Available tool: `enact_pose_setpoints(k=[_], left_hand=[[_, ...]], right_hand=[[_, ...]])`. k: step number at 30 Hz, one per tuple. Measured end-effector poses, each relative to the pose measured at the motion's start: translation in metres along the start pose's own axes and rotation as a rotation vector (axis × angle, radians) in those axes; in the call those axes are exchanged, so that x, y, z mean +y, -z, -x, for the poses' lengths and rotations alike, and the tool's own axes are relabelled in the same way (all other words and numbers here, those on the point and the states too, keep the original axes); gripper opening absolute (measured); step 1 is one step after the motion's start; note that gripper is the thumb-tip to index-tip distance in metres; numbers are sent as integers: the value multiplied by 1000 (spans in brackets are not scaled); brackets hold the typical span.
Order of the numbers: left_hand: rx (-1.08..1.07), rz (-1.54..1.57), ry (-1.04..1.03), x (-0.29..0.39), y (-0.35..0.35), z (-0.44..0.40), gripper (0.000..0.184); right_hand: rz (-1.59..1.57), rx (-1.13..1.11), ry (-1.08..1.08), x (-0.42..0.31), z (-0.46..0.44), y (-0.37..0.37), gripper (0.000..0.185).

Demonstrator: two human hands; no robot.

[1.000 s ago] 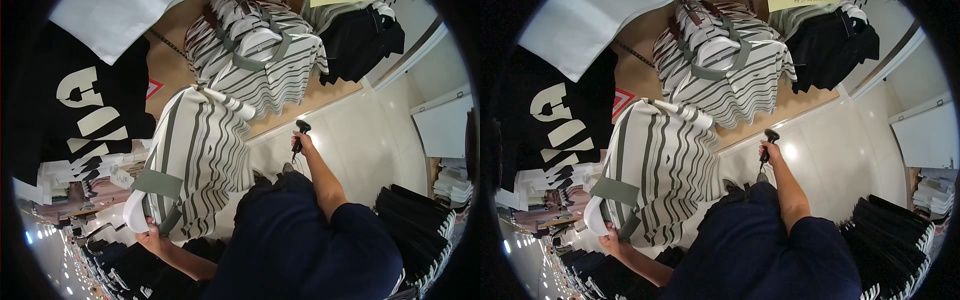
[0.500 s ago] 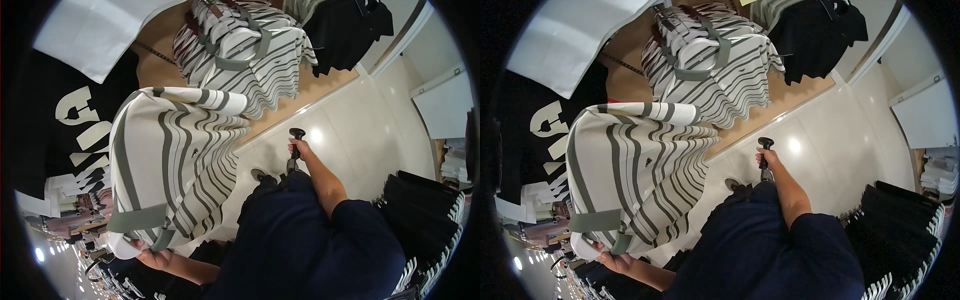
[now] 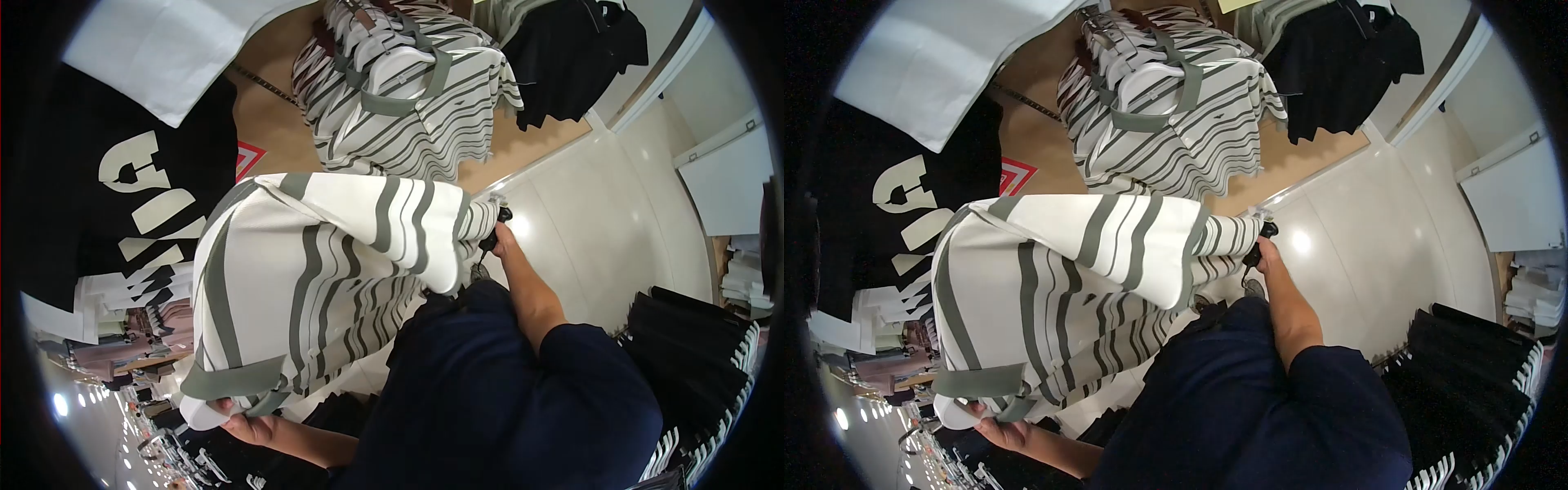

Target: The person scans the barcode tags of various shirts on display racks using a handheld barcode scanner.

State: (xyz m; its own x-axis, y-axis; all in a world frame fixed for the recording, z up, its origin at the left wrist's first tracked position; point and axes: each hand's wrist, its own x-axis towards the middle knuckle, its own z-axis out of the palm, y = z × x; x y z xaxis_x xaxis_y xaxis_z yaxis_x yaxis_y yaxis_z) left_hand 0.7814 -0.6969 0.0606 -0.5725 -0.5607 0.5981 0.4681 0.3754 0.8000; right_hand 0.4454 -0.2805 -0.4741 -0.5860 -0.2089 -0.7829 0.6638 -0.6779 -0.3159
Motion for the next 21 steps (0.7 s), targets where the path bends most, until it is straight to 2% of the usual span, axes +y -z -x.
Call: enact_pose_setpoints(k=[3, 5, 7, 9, 10, 11, 13, 15, 16, 17, 18, 19, 21], left_hand=[[-45, 1, 24, -7, -3, -6, 36], [111, -68, 151, -16, -5, -5, 29], [79, -103, 245, -25, -16, -9, 21], [138, -160, 392, -41, -32, -11, 19], [113, -215, 454, -50, -38, -11, 24], [92, -269, 516, -60, -43, -9, 29], [53, -341, 488, -81, -74, -3, 42], [-11, -431, 443, -110, -91, 6, 61], [-116, -492, 406, -122, -103, 12, 65], [-259, -572, 388, -144, -103, 19, 65], [-188, -287, 604, -142, -134, 27, 61], [-178, -226, 728, -147, -149, 35, 58], [-329, -134, 698, -160, -169, 52, 45]], right_hand=[[-54, -4, 40, -19, 5, -10, 25], [-153, -89, 137, -36, 15, -16, 24], [-210, -103, 152, -57, 28, -27, 22], [-239, -239, 173, -68, 10, -20, 29], [-261, -258, 172, -79, 42, -46, 36], [-269, -486, 181, -82, 26, -39, 41], [-204, -441, 135, -96, 64, -85, 41], [-72, -602, 178, -102, 92, -126, 54], [10, -670, 199, -101, 114, -149, 55], [93, -741, 217, -98, 138, -173, 56], [242, -845, 234, -95, 160, -194, 53], [390, -951, 248, -89, 183, -213, 51], [756, -1036, 270, -68, 239, -245, 50]])
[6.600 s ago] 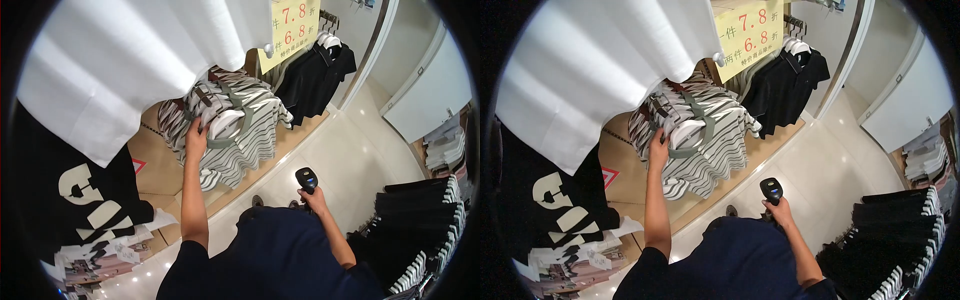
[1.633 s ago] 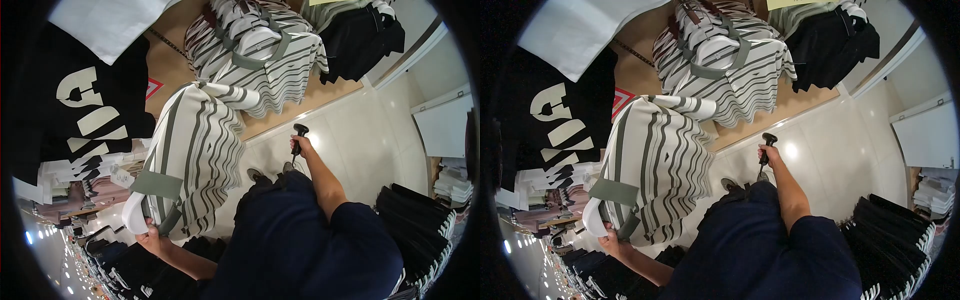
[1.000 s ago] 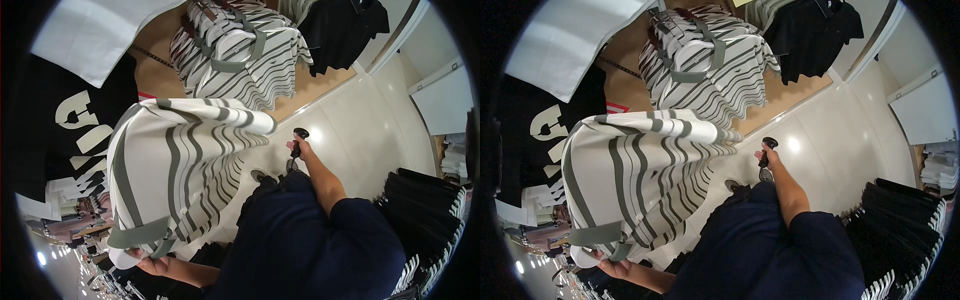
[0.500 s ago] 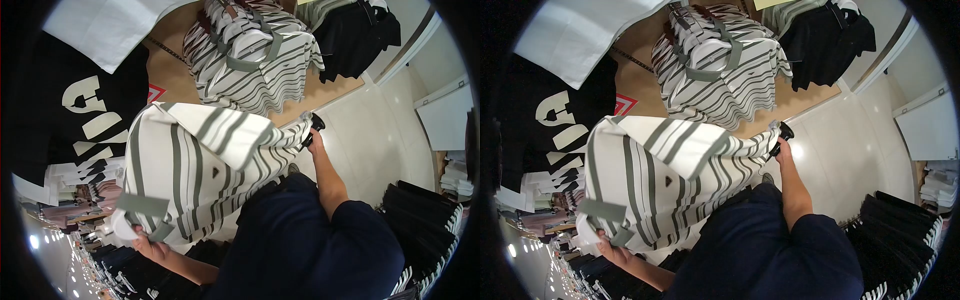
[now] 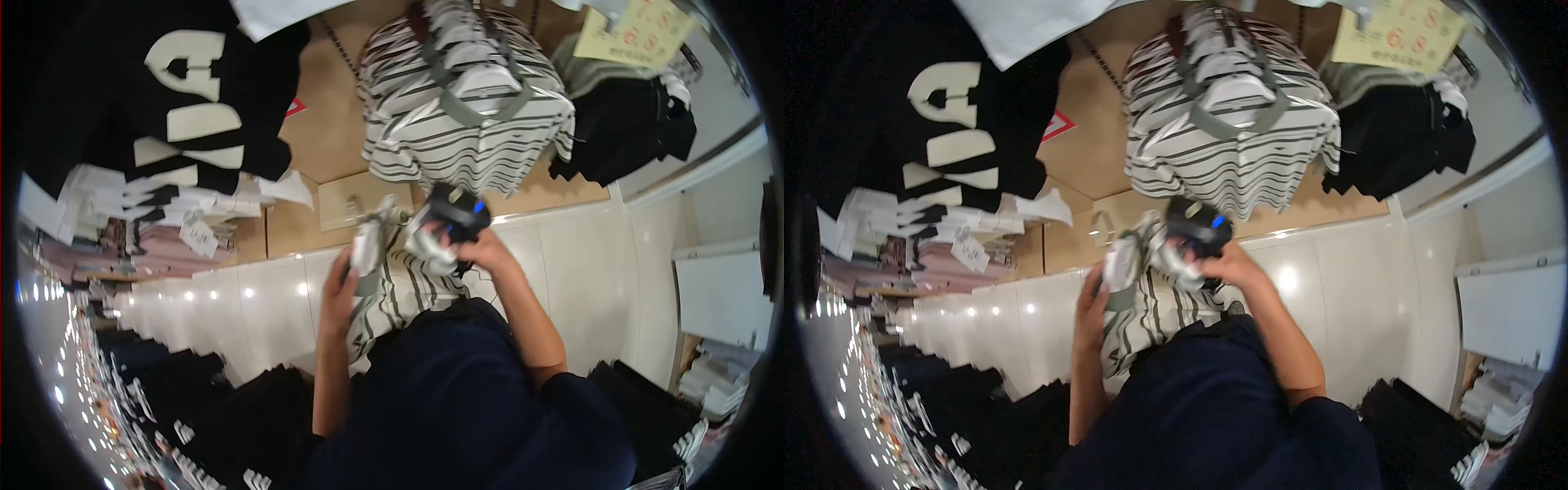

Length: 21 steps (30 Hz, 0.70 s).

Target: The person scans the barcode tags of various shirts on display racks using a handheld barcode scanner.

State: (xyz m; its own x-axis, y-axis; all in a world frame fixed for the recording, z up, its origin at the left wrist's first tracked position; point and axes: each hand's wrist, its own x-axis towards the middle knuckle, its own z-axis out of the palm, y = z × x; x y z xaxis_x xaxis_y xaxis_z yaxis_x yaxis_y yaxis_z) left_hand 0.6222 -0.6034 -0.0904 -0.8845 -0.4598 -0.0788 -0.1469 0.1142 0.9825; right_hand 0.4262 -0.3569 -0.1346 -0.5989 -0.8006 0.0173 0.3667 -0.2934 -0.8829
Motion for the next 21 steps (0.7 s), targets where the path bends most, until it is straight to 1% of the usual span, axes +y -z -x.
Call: enact_pose_setpoints(k=[1, 2, 3, 4, 5, 6, 7, 8, 10, 11, 12, 13, 14, 15, 16, 18, 19, 20, 21], left_hand=[[-48, 35, 28, 7, -10, 3, 44], [-16, 226, 64, 1, -21, 4, 48], [-15, 346, 190, -17, -18, 8, 48], [-19, 470, 312, -18, -19, 10, 49], [-60, 584, 292, -15, -23, 14, 47], [-82, 626, 330, -26, -18, 12, 44], [-103, 667, 369, -36, -13, 10, 42], [-117, 540, 343, -44, -11, 12, 41], [1, 624, 393, -72, -14, 15, 40], [62, 664, 418, -84, -15, 18, 40], [100, 667, 429, -74, -16, 20, 41], [140, 671, 439, -49, -17, 19, 42], [181, 675, 447, -22, -19, 17, 43], [165, 726, 407, 2, -21, 15, 45], [154, 662, 354, -8, -18, 15, 44], [124, 530, 247, -34, -14, 14, 43], [80, 468, 227, -29, -12, 15, 33], [85, 276, 179, -27, -14, 16, 30], [87, 84, 129, -26, -18, 18, 27]], right_hand=[[115, -67, 11, -18, 0, -35, 47], [228, -131, 24, -25, -1, -65, 44], [411, -217, 68, -20, -4, -85, 40], [593, -302, 118, -15, -7, -100, 37], [585, -344, 154, -12, -6, -110, 35], [575, -384, 188, -9, -4, -117, 32], [594, -354, 248, -3, -3, -121, 32], [613, -349, 282, 1, -3, -121, 33], [649, -334, 349, 8, -3, -121, 35], [671, -350, 328, 9, -3, -119, 40], [691, -367, 308, 10, -1, -115, 44], [711, -386, 288, 10, 1, -112, 49], [682, -360, 253, 7, 5, -112, 47], [656, -335, 221, 2, 10, -113, 45], [631, -310, 191, -1, 16, -113, 43], [504, -128, -11, 21, 27, -105, 36], [411, -28, -128, 28, 30, -101, 33], [317, 75, -241, 32, 32, -98, 31], [75, 143, -266, 33, 26, -99, 31]])
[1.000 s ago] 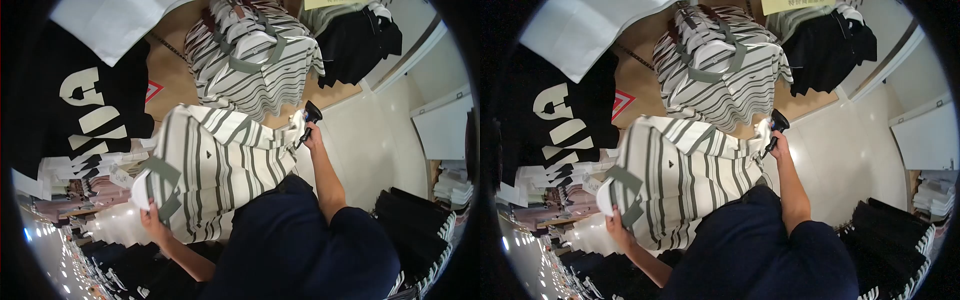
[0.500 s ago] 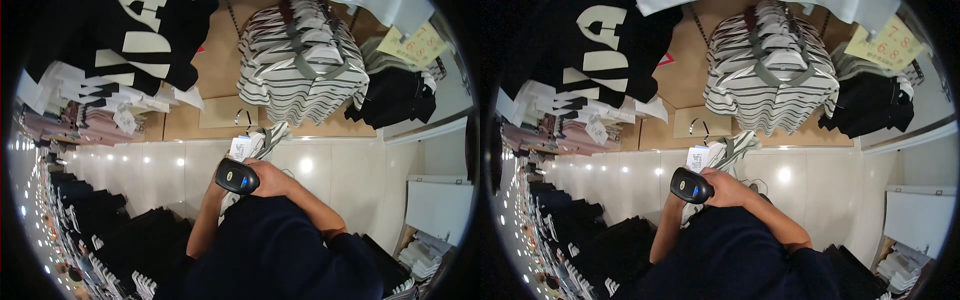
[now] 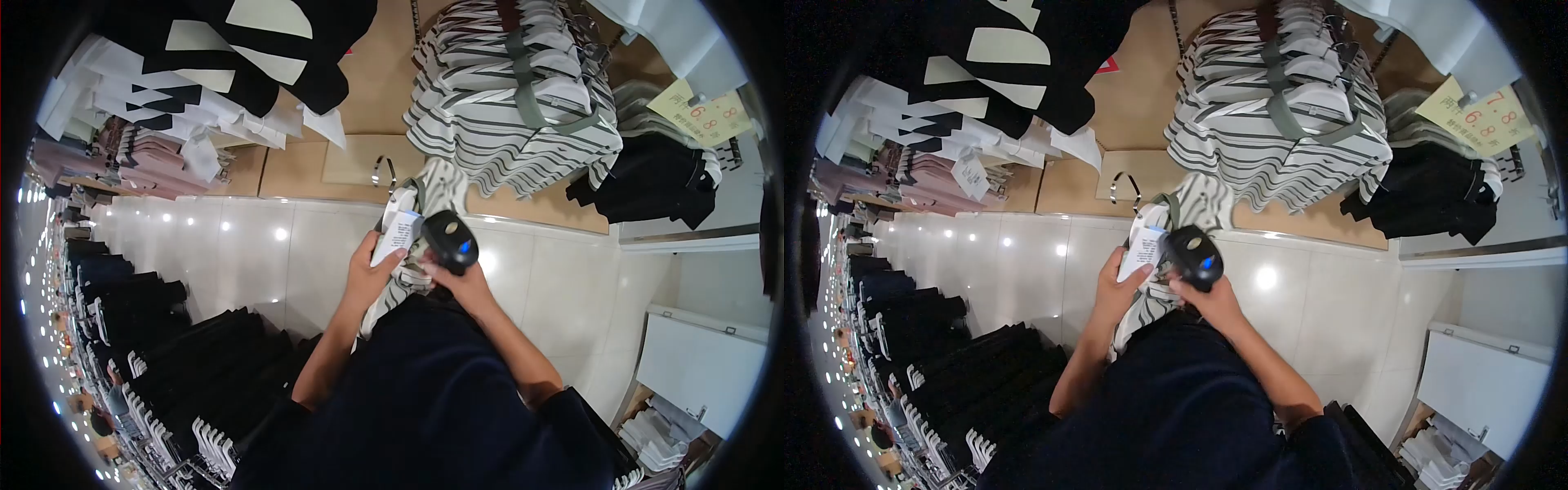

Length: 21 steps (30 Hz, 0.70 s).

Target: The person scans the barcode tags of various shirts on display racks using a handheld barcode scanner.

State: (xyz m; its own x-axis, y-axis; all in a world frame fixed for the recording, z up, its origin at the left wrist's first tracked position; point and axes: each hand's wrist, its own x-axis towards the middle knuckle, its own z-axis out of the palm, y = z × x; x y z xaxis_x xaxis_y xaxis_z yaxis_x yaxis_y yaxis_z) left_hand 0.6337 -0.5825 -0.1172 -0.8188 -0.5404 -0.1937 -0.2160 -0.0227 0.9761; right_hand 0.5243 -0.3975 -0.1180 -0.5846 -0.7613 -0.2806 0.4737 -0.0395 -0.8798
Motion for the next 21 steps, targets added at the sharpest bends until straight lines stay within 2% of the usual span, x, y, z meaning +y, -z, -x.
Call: enact_pose_setpoints(k=[1, 2, 3, 5, 6, 9, 12, 13, 16, 18, 21], left_hand=[[10, -190, -61, 5, -5, 1, 25], [56, -296, -281, 12, -15, 2, 23], [46, -322, -304, 12, -20, 3, 25], [29, -377, -345, 9, -26, 7, 28], [16, -508, -412, 25, -26, 10, 35], [-68, -546, -408, 37, -18, 10, 43], [-177, -507, -402, 46, -10, 12, 51], [-189, -414, -353, 43, -6, 13, 52], [-202, -170, -208, 15, 2, 16, 56], [-211, 2, -146, 4, -2, 21, 52], [-208, 270, -55, 1, -3, 25, 46]], right_hand=[[-191, 31, 5, -8, -5, -7, 32], [-269, 62, -28, -14, -9, -13, 34], [-349, 92, -59, -17, -11, -17, 35], [-266, 29, 20, -6, -18, -17, 32], [-229, 48, 52, -5, -19, -21, 31], [-224, 87, 28, -6, -15, -25, 30], [-296, 165, -21, -4, -12, -22, 25], [-385, 206, -21, 1, -15, -21, 28], [-356, 228, -4, 1, -18, -15, 27], [-341, 166, 27, 7, -19, -14, 26], [-268, 192, 49, 8, -16, -16, 29]])
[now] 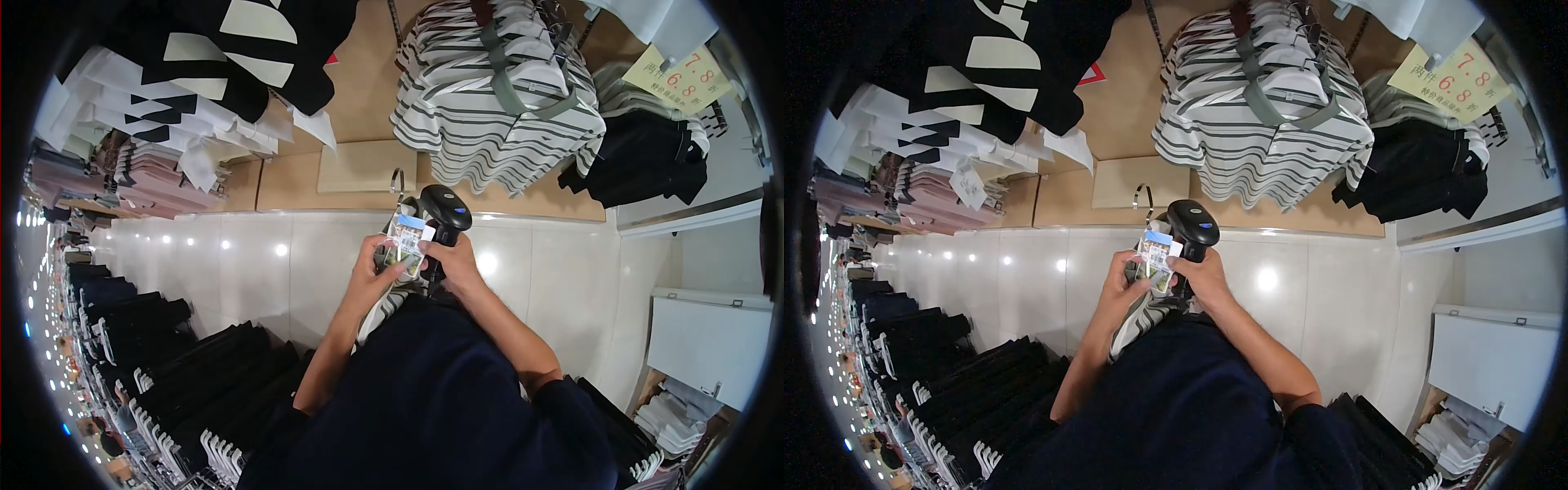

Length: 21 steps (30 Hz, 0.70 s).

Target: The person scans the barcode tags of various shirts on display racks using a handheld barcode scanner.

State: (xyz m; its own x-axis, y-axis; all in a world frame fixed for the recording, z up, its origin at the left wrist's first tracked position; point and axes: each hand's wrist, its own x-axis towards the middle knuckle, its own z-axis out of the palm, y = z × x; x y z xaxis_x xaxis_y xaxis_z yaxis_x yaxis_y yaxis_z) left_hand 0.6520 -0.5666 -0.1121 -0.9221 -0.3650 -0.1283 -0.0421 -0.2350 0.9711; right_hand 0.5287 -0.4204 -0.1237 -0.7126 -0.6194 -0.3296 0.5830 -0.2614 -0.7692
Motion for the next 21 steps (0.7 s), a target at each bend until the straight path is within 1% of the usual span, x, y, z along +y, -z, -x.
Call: enact_pose_setpoints(k=[1, 4, 7, 10, 11, 13, 16, 17, 19, 20, 21], left_hand=[[13, 94, 15, 0, 0, 1, 44], [-18, 121, 119, -10, 5, 2, 35], [-100, -252, 245, -15, 11, 0, 27], [62, -202, 166, -22, 14, -2, 24], [94, -229, 154, -21, 19, -3, 25], [163, -281, 129, -13, 26, -7, 26], [246, -291, -106, -9, 24, -17, 26], [242, -301, -91, -12, 26, -20, 27], [223, -325, -165, -15, 26, -26, 29], [213, -337, -200, -16, 26, -27, 29], [205, -439, -219, -13, 26, -27, 30]], right_hand=[[32, 28, 6, -5, 2, -2, 28], [100, -17, 68, -8, 4, -4, 27], [305, -103, 69, -4, 4, -7, 26], [348, -30, 96, -13, 12, -14, 25], [395, 7, 113, -12, 16, -10, 26], [424, -73, 36, -17, 30, -4, 26], [468, -237, -37, -16, 51, -12, 30], [515, -269, -22, -15, 56, -18, 32], [620, -325, 38, -14, 60, -23, 36], [610, -328, 33, -15, 59, -24, 37], [599, -332, 27, -17, 58, -25, 38]])
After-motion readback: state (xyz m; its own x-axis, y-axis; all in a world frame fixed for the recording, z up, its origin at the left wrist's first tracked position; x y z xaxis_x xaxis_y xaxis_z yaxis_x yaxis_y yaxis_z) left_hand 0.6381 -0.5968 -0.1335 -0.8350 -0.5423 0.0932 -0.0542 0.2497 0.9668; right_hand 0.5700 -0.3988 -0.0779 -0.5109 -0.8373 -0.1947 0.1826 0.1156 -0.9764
